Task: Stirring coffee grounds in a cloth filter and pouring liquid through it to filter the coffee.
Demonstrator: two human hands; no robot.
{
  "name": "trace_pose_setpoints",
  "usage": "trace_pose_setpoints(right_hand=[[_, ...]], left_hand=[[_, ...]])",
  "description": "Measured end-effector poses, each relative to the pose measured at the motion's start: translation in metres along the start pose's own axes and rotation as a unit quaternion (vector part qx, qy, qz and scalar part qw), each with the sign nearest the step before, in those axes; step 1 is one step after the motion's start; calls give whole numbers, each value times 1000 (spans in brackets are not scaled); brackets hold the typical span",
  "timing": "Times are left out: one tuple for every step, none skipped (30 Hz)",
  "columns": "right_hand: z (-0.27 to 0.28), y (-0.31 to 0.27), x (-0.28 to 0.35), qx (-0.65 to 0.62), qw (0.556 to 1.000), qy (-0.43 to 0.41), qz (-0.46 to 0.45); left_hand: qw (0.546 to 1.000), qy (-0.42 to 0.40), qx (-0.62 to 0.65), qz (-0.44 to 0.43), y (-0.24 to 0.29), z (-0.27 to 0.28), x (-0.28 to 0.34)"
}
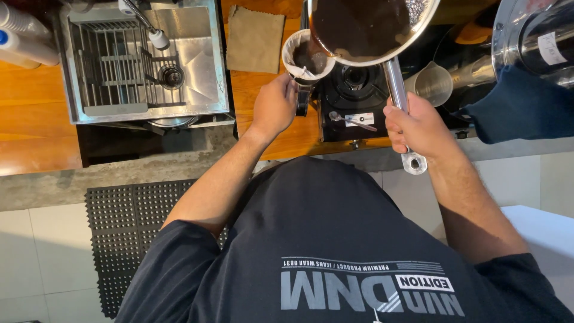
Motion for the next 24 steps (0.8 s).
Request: trace_pose_setpoints(right_hand=[[-1, -1, 0, 0, 1000, 0, 1], [-2, -3, 0, 5, 1000, 1, 3], [-3, -4, 0, 9, 1000, 3, 5], [-2, -4, 1, 9, 1000, 3, 5], [-3, -6, 1, 8, 1000, 1, 6], [-3, -7, 1, 7, 1000, -2, 7], [-4, -8, 1, 6, 1000, -2, 7], [-5, -9, 2, 6, 1000, 0, 7], [-5, -10, 2, 5, 1000, 3, 6], [-5, -11, 2, 5, 1000, 2, 6], [-5, -12, 3, 2, 1000, 3, 5], [-5, -13, 3, 0, 1000, 5, 3], [-5, -13, 3, -1, 1000, 5, 4], [-5, -13, 3, 3, 1000, 5, 3], [-6, -14, 3, 8, 1000, 5, 2], [-6, -14, 3, 8, 1000, 5, 2], [-6, -15, 3, 10, 1000, 3, 2], [-7, -16, 3, 13, 1000, 1, 3], [-6, -16, 3, 13, 1000, 2, 3], [-6, -15, 3, 15, 1000, 3, 1], [-5, -15, 2, 18, 1000, 4, 0], [-5, -16, 3, 17, 1000, 4, 0], [-5, -16, 3, 17, 1000, 2, 1], [-6, -17, 4, 17, 1000, 0, 3]], left_hand=[[1000, 1, 0, 0, 0, 1, 0], [1000, -1, 1, 0, 1, 1, 0], [1000, -3, 2, 0, 1, 1, 1], [1000, -3, 2, 0, 0, 0, 1], [1000, -3, 2, 1, -2, 0, 0], [1000, -2, 2, 2, -3, 0, -1], [1000, -2, 2, 2, -4, 0, -1], [1000, 0, 4, 1, -6, 0, -2], [1000, 1, 6, 1, -7, -1, -2], [1000, 1, 6, 1, -8, -1, -2], [1000, 0, 2, 5, -10, -2, -3], [1000, -1, -1, 8, -12, -2, -3], [1000, -1, -1, 8, -12, -2, -3], [1000, 1, 4, 6, -12, -1, -3], [1000, 4, 11, 5, -12, 0, -3], [1000, 4, 10, 4, -12, 0, -3], [1000, 4, 9, 3, -11, 1, -3], [1000, 4, 7, 3, -11, 1, -3], [1000, 4, 7, 3, -11, 1, -3], [1000, 5, 6, 1, -10, 1, -3], [1000, 6, 5, -1, -10, 1, -3], [1000, 6, 5, -1, -10, 1, -3], [1000, 8, 7, -1, -10, 1, -3], [1000, 10, 10, -1, -10, 1, -3]])
Point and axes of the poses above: each hand's wrist, its own x-axis away from the middle knuckle, its own z-axis out of the back of the hand, y = z × x, the point moved 8 cm from there along -x, towards the middle knuckle, and after that the axes turned 4 degrees about -x, right-handed, at the moved point
